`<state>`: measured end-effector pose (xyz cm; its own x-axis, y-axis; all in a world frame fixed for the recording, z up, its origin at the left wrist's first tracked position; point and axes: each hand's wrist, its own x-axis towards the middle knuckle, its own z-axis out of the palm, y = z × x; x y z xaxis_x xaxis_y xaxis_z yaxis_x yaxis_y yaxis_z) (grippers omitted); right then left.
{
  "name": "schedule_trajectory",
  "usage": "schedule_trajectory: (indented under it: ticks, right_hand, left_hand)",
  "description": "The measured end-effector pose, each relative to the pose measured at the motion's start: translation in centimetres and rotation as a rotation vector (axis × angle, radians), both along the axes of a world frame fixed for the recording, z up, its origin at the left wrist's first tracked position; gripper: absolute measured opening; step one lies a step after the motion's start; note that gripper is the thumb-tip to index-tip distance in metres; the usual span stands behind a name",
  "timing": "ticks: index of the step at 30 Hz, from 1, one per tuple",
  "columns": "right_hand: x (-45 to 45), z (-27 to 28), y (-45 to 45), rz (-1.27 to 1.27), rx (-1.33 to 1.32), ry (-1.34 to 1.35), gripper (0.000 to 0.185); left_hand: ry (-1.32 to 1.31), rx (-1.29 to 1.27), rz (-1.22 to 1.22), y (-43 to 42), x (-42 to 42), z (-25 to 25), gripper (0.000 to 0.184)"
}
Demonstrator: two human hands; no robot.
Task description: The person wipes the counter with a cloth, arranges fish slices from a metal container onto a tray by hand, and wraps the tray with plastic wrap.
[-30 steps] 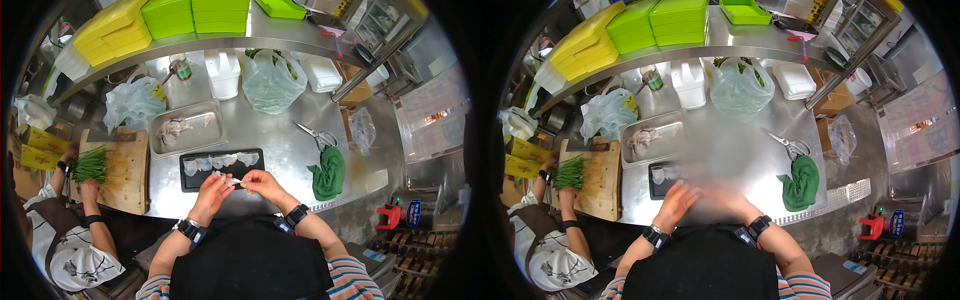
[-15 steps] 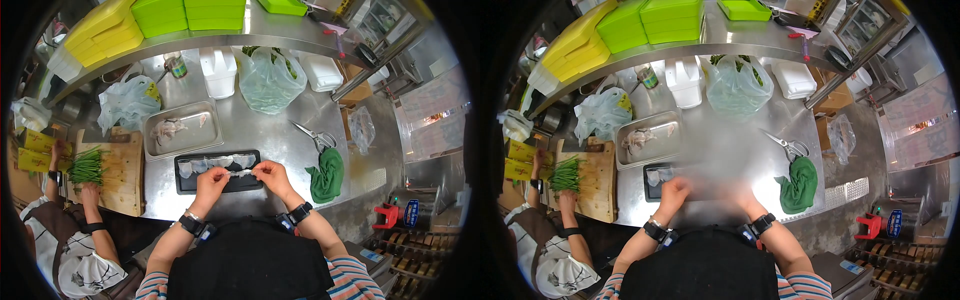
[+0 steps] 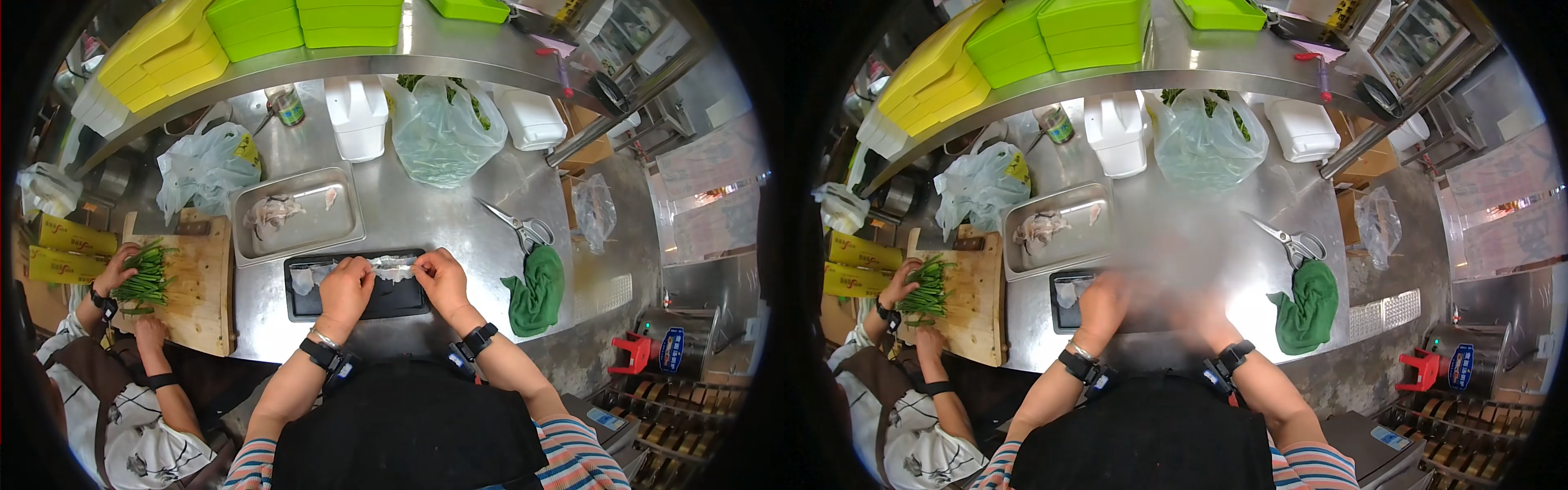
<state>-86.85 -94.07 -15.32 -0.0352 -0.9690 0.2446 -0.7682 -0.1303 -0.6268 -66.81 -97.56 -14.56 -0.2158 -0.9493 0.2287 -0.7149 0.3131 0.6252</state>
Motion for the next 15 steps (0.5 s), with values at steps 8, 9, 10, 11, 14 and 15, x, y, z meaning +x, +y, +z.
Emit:
schedule_trajectory:
  ticks: [8, 9, 10, 11, 14, 15]
  right_hand:
    - [-0.1, 0.4, 0.0, -0.021, 0.046, -0.027, 0.010]
    - [-0.3, 0.1, -0.1, -0.011, 0.041, -0.030, 0.010]
    - [-0.4, -0.2, -0.3, -0.063, 0.081, -0.120, 0.010]
    - [-0.2, -0.6, -0.7, -0.104, 0.122, -0.217, 0.010]
    - [-0.7, -1.0, -0.6, -0.057, 0.063, -0.093, 0.008]
    - [-0.7, -0.6, -0.6, -0.086, 0.044, -0.136, 0.009]
  left_hand:
    - [0.023, 0.034, -0.031, 0.1, 0.5, 0.0, 0.011]
    - [0.019, 0.029, -0.022, 0.2, 0.4, -0.2, 0.011]
    - [-0.026, 0.069, -0.020, 0.3, 0.2, -0.3, 0.012]
    - [-0.079, 0.109, -0.009, 0.3, 0.4, -0.2, 0.013]
    - [-0.045, 0.047, -0.056, 0.2, 1.0, 1.4, 0.014]
    - [-0.003, 0.070, -0.061, -0.2, 1.5, 2.4, 0.014]
